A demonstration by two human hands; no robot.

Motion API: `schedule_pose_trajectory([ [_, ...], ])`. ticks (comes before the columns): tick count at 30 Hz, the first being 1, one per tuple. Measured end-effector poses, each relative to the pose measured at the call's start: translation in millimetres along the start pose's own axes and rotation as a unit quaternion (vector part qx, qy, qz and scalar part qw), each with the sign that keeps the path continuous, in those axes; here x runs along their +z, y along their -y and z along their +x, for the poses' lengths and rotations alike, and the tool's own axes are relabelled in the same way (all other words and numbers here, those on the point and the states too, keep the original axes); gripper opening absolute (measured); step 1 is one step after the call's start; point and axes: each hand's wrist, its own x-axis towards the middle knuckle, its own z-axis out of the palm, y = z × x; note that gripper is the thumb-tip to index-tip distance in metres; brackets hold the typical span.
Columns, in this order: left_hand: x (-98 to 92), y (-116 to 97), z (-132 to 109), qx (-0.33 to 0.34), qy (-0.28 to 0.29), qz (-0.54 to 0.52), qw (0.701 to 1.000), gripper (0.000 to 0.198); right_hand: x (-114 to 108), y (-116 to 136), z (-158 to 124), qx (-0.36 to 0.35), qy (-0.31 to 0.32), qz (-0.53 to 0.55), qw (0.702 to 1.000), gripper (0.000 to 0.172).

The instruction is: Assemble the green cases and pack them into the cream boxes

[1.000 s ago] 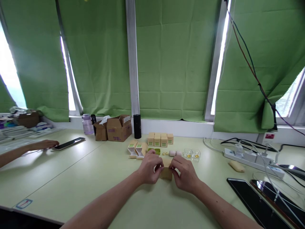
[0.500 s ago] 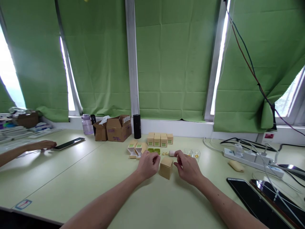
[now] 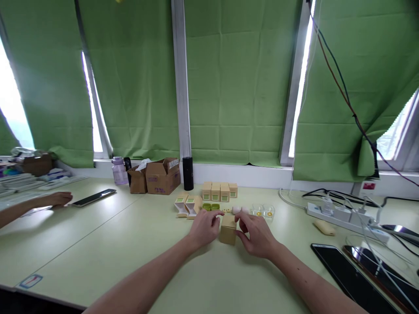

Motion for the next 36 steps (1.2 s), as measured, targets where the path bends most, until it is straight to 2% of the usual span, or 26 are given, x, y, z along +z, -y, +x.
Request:
schedule_pose_trajectory([
  [4, -0.9, -0.5, 0.1, -0.002, -0.024, 0.000, 1.000, 0.025, 3.7, -9.5, -0.2, 0.036, -0.014, 0.008, 0.999, 0.029],
  [7, -1.7, -2.0, -0.9, 0.012, -0.033, -0.003, 0.999, 0.020, 8.4, -13.8, 1.4, 0.093, -0.011, -0.009, 0.996, 0.023],
  [10, -2.6, -5.1, -2.9, 0.035, -0.032, -0.008, 0.999, 0.020, 13.4, -14.5, 3.8, 0.164, 0.013, -0.037, 0.986, 0.016],
  [13, -3.9, -8.3, -4.4, 0.054, -0.027, -0.007, 0.998, 0.021, 15.5, -13.3, 4.9, 0.210, 0.063, -0.073, 0.973, 0.014],
  [18, -6.2, -10.5, -3.7, 0.050, -0.046, 0.007, 0.998, 0.020, 12.2, -12.3, 3.9, 0.216, 0.144, -0.121, 0.958, 0.004],
  [26, -10.6, -16.3, -3.0, 0.077, -0.065, 0.001, 0.995, 0.015, 10.7, -11.0, 2.7, 0.205, 0.164, -0.125, 0.957, 0.007],
  [29, -15.2, -24.4, -1.4, 0.094, -0.045, -0.008, 0.995, 0.017, 10.7, -10.1, 1.5, 0.202, 0.159, -0.125, 0.958, 0.009],
  [36, -23.7, -42.3, 10.3, 0.135, 0.088, 0.015, 0.987, 0.054, 9.7, -9.9, 0.8, 0.201, 0.155, -0.127, 0.959, 0.010],
])
